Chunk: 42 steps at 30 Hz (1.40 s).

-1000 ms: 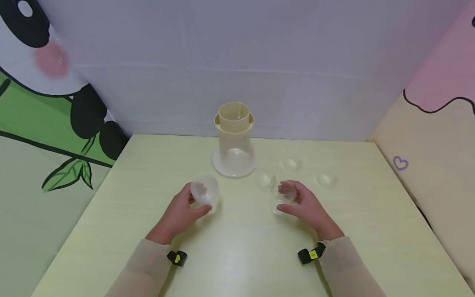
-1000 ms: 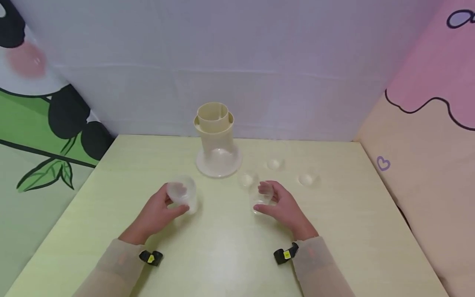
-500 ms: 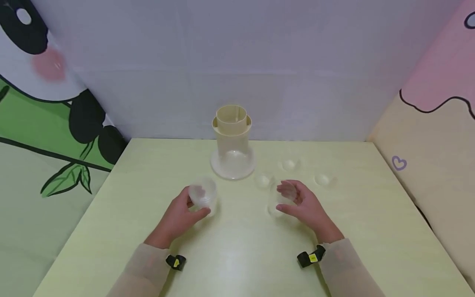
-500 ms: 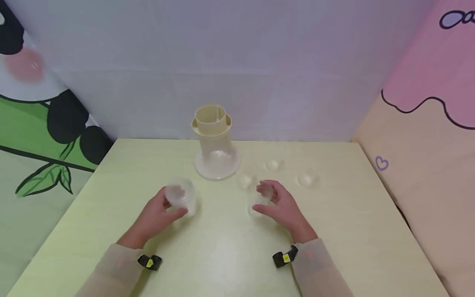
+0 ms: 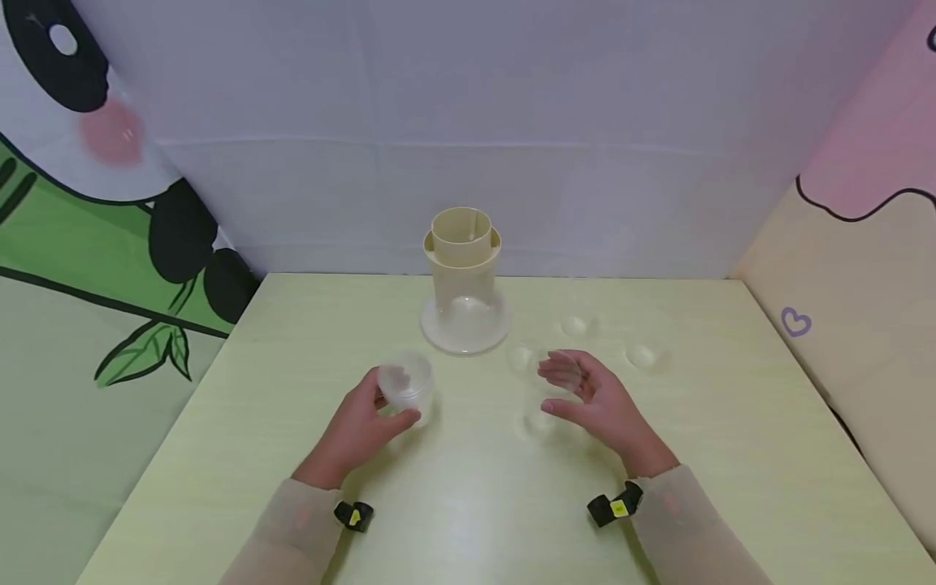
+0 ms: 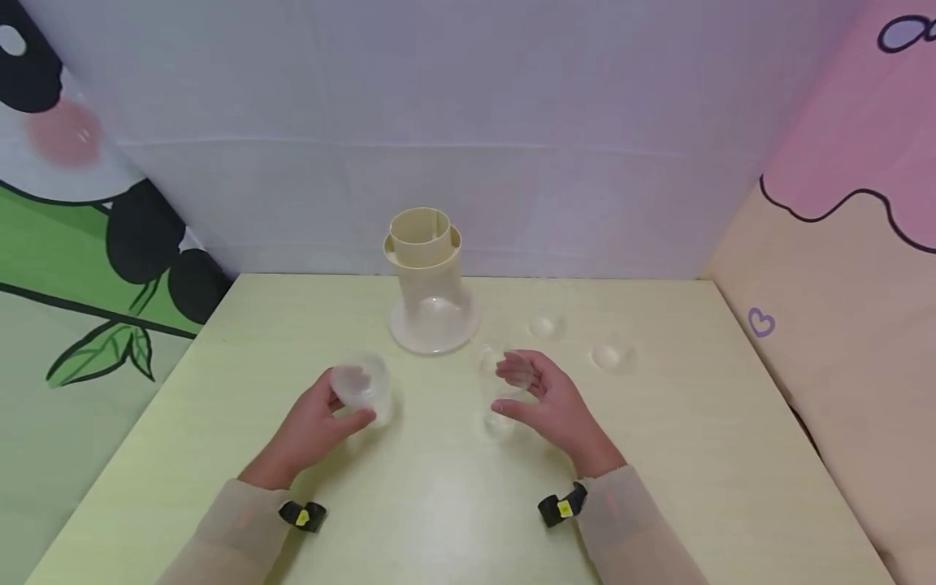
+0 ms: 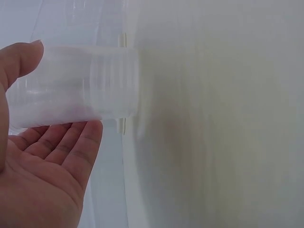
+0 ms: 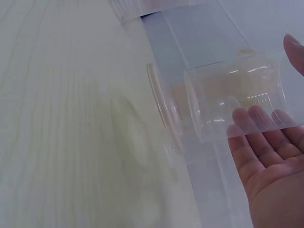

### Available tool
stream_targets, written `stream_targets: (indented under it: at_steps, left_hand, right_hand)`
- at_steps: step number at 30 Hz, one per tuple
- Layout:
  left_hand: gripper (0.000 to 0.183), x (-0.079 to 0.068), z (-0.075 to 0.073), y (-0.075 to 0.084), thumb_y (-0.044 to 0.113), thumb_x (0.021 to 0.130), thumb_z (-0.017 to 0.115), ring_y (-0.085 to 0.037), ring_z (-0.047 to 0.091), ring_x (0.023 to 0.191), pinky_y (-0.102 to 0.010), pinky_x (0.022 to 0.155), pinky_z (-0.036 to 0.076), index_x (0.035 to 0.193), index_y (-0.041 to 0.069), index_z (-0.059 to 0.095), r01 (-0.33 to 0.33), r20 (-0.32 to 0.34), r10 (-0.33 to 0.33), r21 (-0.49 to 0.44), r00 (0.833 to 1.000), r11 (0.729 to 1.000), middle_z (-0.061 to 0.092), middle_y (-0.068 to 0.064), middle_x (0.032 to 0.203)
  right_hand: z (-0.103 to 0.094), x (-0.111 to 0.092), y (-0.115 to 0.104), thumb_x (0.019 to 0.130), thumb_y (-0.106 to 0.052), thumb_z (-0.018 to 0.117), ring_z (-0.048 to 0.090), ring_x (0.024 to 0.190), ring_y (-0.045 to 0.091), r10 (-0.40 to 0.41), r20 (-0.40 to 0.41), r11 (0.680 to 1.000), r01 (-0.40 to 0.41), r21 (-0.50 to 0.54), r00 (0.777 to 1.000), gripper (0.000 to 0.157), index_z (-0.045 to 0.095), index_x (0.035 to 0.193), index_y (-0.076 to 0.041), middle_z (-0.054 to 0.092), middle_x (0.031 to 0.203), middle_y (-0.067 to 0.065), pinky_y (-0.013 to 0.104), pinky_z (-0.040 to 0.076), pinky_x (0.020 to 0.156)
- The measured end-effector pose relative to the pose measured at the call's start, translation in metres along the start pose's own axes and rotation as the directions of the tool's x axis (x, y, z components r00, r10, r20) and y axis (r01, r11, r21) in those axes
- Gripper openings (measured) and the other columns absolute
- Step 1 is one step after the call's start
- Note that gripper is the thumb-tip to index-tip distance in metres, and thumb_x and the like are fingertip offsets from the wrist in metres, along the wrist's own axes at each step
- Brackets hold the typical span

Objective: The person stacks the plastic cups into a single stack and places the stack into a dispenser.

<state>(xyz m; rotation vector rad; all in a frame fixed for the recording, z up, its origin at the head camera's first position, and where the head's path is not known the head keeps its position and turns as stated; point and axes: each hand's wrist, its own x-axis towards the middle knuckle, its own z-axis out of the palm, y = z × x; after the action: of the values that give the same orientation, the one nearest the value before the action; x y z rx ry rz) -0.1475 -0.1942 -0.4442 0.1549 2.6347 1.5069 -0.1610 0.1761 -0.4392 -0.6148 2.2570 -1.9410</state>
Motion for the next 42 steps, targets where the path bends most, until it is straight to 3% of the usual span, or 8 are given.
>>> stream_targets:
  at_steps: [7, 19, 35, 42]
  left_hand:
    - [0.071, 0.002, -0.001, -0.002, 0.023, 0.089, 0.082, -0.037, 0.055, 0.132, -0.054, 0.106, 0.048, 0.146, 0.006, 0.043, 0.009, -0.01, -0.009, 0.011, 1.0, 1.0, 0.056, -0.014, 0.143]
    - [0.072, 0.005, -0.002, 0.0, 0.022, 0.09, 0.081, -0.037, 0.055, 0.132, -0.054, 0.108, 0.047, 0.147, 0.006, 0.042, 0.017, -0.004, -0.017, 0.02, 1.0, 1.0, 0.054, -0.015, 0.144]
    - [0.072, 0.013, -0.002, -0.001, 0.022, 0.088, 0.083, -0.036, 0.056, 0.131, -0.053, 0.108, 0.047, 0.146, 0.006, 0.043, 0.021, -0.014, -0.021, 0.025, 1.0, 0.999, 0.055, -0.014, 0.143]
    - [0.069, 0.014, -0.003, -0.002, 0.019, 0.09, 0.082, -0.037, 0.056, 0.131, -0.054, 0.109, 0.046, 0.145, 0.005, 0.043, 0.011, -0.016, -0.011, 0.03, 1.0, 0.999, 0.056, -0.015, 0.141]
  right_hand:
    - [0.009, 0.014, -0.011, 0.087, -0.018, 0.085, 0.059, 0.128, 0.03, 0.019, 0.037, 0.993, -0.014, -0.12, 0.999, 0.065, 0.052, 0.143, -0.016, 0.061, 0.138, 0.01, 0.03, 0.043, 0.111]
    - [0.024, 0.042, -0.037, 0.091, -0.02, 0.082, 0.06, 0.125, 0.023, 0.025, 0.077, 0.993, -0.016, -0.121, 0.997, 0.063, 0.05, 0.145, -0.015, 0.061, 0.137, 0.007, 0.044, 0.043, 0.113]
    - [0.052, 0.083, -0.069, 0.09, -0.018, 0.082, 0.061, 0.124, 0.019, -0.061, 0.128, 0.993, 0.073, -0.092, 0.99, 0.063, 0.051, 0.145, -0.018, 0.063, 0.133, -0.001, 0.038, 0.044, 0.112]
    - [0.064, 0.095, -0.08, 0.09, -0.017, 0.082, 0.061, 0.123, 0.021, -0.108, 0.146, 0.992, 0.116, -0.047, 0.983, 0.064, 0.05, 0.145, -0.013, 0.064, 0.133, 0.003, 0.036, 0.045, 0.11]
